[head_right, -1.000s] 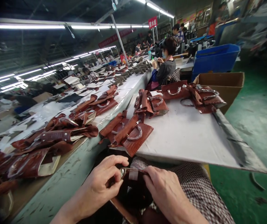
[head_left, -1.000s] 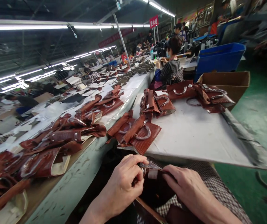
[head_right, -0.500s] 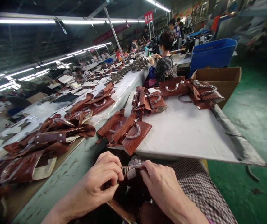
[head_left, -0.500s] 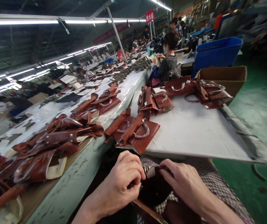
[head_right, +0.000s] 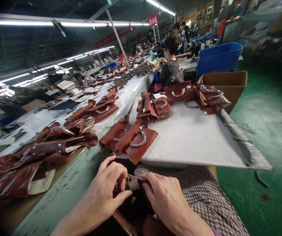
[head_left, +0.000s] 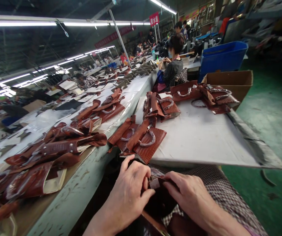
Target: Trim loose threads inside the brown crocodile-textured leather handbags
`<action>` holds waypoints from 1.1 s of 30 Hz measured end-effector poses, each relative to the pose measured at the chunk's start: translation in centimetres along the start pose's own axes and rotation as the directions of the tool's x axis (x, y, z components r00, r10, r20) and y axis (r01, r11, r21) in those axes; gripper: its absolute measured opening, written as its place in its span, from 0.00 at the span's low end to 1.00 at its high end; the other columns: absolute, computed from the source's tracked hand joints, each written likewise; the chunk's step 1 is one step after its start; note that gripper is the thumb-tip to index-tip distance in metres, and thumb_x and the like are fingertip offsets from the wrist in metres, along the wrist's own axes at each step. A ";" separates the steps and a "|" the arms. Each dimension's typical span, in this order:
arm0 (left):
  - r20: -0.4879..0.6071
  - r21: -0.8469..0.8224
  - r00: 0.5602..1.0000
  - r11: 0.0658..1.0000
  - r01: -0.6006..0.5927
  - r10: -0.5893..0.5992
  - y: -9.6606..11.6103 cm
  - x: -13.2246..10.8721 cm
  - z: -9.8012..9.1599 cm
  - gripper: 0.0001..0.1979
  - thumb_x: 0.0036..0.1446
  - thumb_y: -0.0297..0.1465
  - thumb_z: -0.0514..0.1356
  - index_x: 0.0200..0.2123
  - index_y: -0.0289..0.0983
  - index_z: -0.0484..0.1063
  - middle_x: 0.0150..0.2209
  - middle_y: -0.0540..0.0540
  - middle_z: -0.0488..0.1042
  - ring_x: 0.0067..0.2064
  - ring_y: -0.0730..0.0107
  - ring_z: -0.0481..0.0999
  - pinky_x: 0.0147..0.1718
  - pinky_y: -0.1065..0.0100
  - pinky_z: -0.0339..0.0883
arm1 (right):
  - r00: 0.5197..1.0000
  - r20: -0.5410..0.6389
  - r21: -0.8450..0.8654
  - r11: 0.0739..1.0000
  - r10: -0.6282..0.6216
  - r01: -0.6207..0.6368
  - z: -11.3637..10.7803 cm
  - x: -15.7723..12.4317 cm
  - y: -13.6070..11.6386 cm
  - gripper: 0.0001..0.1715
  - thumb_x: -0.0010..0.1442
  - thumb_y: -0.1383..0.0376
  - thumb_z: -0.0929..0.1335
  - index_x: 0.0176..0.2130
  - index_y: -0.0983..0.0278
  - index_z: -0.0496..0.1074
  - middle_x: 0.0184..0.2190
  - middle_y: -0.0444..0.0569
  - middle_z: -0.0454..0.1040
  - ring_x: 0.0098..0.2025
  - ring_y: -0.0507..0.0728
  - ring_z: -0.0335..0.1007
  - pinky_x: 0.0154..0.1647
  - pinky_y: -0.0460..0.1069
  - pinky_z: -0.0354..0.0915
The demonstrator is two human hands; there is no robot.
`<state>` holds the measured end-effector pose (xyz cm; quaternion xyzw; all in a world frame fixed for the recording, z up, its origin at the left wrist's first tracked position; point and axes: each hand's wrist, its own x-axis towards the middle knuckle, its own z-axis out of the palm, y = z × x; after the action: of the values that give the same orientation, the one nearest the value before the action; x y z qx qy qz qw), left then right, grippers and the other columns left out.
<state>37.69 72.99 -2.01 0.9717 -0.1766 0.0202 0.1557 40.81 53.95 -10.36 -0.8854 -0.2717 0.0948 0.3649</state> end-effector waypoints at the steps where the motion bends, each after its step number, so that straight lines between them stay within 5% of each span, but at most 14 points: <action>1: -0.023 0.050 1.000 0.999 -0.005 0.006 0.2 0.0 0.3 0.10 0.54 0.22 0.61 0.31 0.39 0.61 0.29 0.54 0.65 0.35 0.70 0.67 0.62 0.47 0.47 | 1.000 0.000 0.007 1.000 -0.005 0.005 0.1 0.0 -0.1 0.09 0.65 0.68 0.63 0.42 0.60 0.73 0.37 0.43 0.78 0.38 0.57 0.76 0.37 0.50 0.65; 7: -0.049 0.237 0.997 0.971 -0.041 0.054 0.6 0.2 1.4 0.08 0.58 0.23 0.58 0.27 0.37 0.68 0.28 0.50 0.68 0.37 0.65 0.68 0.59 0.43 0.50 | 1.000 0.003 0.027 1.000 -0.007 0.007 0.0 0.0 -0.4 0.10 0.64 0.69 0.64 0.42 0.60 0.73 0.38 0.43 0.79 0.39 0.58 0.77 0.37 0.51 0.65; 15: 0.086 0.006 0.991 0.995 -0.104 0.103 0.5 0.7 0.0 0.10 0.60 0.22 0.57 0.26 0.37 0.68 0.29 0.53 0.65 0.39 0.71 0.67 0.62 0.51 0.46 | 0.996 -0.004 0.151 0.984 0.094 -0.092 -0.6 0.0 -0.2 0.07 0.60 0.66 0.67 0.39 0.57 0.75 0.35 0.39 0.80 0.36 0.56 0.77 0.36 0.48 0.63; 23: 0.199 -0.076 0.938 0.959 -0.275 0.285 0.6 1.1 -0.4 0.11 0.59 0.22 0.57 0.25 0.37 0.67 0.28 0.54 0.67 0.39 0.73 0.67 0.64 0.54 0.43 | 0.985 0.089 0.392 0.904 0.149 -0.172 -1.2 0.2 0.7 0.06 0.58 0.62 0.69 0.36 0.59 0.76 0.30 0.40 0.78 0.33 0.53 0.73 0.33 0.46 0.62; 29: 0.179 -0.130 0.946 0.960 -0.250 0.270 0.6 0.7 -0.2 0.10 0.54 0.18 0.56 0.25 0.37 0.65 0.29 0.53 0.65 0.39 0.73 0.67 0.64 0.52 0.41 | 0.969 0.241 0.475 0.865 0.049 -0.162 -2.6 -1.1 1.3 0.21 0.48 0.64 0.74 0.44 0.60 0.74 0.33 0.39 0.76 0.33 0.52 0.70 0.32 0.44 0.62; 33: 0.173 -0.137 0.948 0.960 -0.245 0.267 0.5 0.6 0.0 0.10 0.55 0.18 0.53 0.25 0.37 0.66 0.28 0.52 0.64 0.39 0.72 0.67 0.64 0.52 0.43 | 0.987 0.154 0.420 0.900 0.055 -0.116 -2.4 -2.4 1.2 0.26 0.44 0.72 0.69 0.44 0.59 0.72 0.33 0.38 0.75 0.32 0.51 0.69 0.32 0.44 0.61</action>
<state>38.10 72.30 -1.76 0.9275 -0.3164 -0.0626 0.1891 40.21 50.52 -9.59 -0.7864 -0.2298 0.2288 0.5258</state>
